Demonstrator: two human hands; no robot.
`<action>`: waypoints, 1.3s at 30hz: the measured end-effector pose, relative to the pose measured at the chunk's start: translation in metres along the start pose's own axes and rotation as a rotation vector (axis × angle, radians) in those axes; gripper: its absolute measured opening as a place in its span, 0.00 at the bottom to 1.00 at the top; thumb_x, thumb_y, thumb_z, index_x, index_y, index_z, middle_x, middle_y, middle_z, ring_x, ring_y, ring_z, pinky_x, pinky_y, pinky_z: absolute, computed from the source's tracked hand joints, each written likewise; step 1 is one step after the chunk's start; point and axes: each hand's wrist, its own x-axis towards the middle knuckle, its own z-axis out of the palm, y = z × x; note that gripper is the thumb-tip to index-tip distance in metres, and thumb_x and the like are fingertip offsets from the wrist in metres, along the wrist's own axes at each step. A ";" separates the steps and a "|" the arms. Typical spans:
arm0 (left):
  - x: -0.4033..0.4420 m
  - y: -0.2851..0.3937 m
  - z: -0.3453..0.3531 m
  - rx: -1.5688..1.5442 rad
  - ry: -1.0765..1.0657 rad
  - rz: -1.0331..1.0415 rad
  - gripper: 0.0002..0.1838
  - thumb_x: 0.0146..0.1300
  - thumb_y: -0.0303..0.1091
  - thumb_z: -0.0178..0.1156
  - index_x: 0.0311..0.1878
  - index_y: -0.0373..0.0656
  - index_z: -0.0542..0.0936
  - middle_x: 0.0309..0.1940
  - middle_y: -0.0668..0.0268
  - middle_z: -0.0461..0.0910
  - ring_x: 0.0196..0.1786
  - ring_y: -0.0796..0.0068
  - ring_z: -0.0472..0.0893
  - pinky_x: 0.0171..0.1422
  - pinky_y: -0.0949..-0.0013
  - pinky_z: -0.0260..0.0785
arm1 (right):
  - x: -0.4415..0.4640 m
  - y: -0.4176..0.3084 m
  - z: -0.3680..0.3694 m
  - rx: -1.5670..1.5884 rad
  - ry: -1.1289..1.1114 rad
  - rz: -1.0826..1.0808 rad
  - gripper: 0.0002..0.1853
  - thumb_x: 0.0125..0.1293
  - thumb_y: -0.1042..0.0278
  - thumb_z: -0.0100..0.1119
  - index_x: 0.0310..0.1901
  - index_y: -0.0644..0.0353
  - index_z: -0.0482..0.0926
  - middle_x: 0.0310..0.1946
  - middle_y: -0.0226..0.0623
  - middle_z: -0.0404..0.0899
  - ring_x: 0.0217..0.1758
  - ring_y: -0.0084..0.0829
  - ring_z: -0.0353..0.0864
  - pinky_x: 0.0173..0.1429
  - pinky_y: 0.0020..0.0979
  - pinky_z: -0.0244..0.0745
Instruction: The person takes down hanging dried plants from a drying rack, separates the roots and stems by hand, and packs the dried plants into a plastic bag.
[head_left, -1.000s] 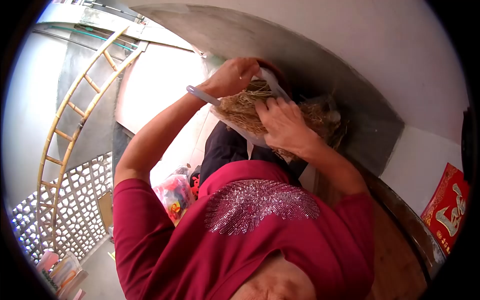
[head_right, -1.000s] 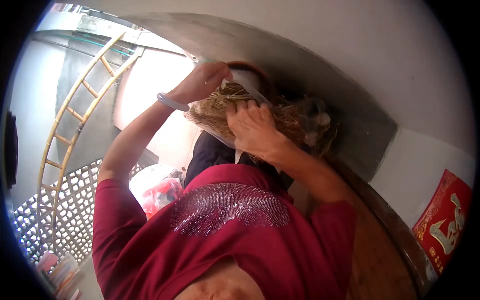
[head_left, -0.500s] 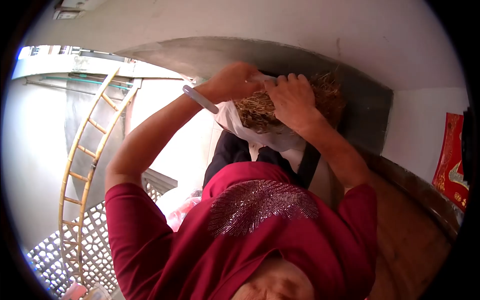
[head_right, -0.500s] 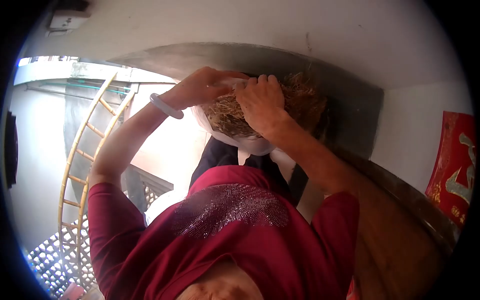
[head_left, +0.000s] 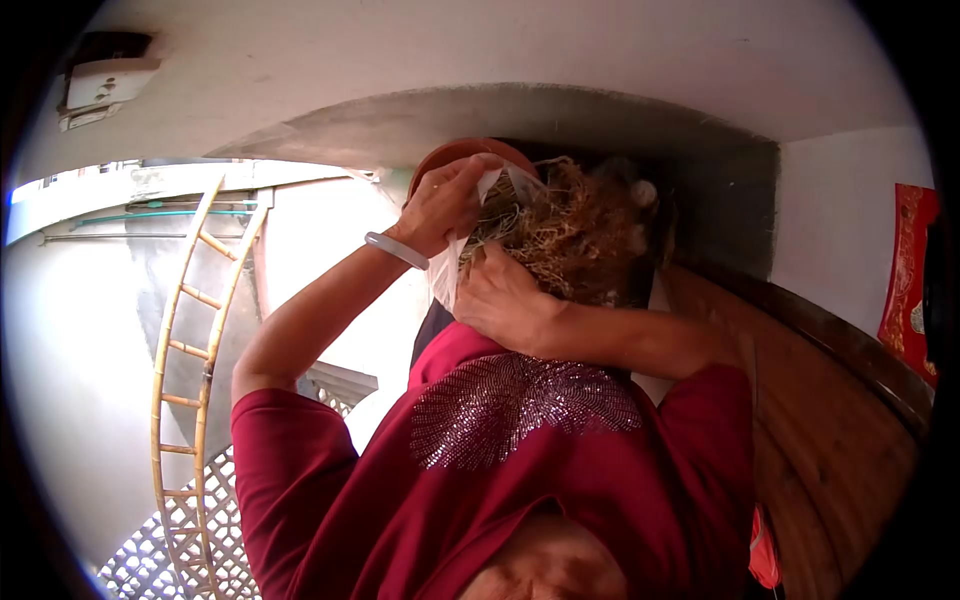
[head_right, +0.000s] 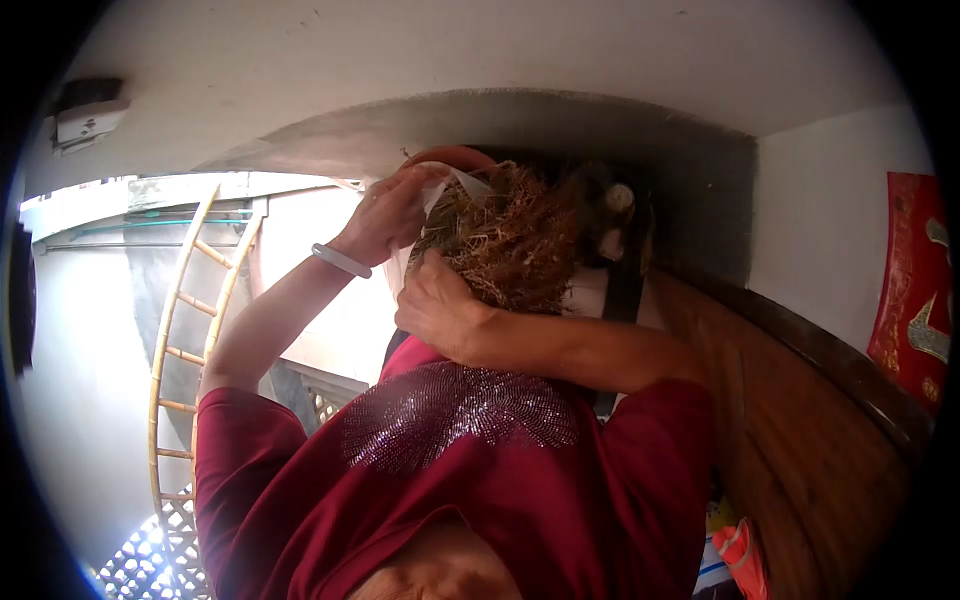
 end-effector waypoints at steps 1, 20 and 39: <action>0.000 -0.002 -0.001 -0.003 -0.010 0.017 0.22 0.72 0.44 0.41 0.60 0.38 0.66 0.14 0.79 0.56 0.15 0.90 0.57 0.18 0.82 0.47 | 0.004 0.003 -0.002 0.081 -0.016 -0.024 0.06 0.55 0.67 0.57 0.32 0.54 0.83 0.31 0.28 0.82 0.37 0.28 0.79 0.43 0.33 0.68; -0.008 0.008 -0.007 0.878 -0.101 0.275 0.18 0.70 0.41 0.46 0.47 0.36 0.79 0.31 0.56 0.81 0.34 0.75 0.79 0.38 0.70 0.72 | 0.073 0.071 0.129 0.643 0.447 0.110 0.16 0.52 0.60 0.59 0.43 0.54 0.76 0.43 0.41 0.77 0.47 0.39 0.77 0.47 0.42 0.73; -0.054 -0.031 0.002 0.463 0.455 0.443 0.20 0.71 0.42 0.46 0.48 0.35 0.78 0.16 0.78 0.64 0.20 0.90 0.62 0.22 0.79 0.54 | 0.003 0.082 -0.012 0.096 0.079 -0.169 0.15 0.39 0.73 0.60 0.34 0.59 0.75 0.30 0.38 0.75 0.38 0.38 0.77 0.45 0.37 0.70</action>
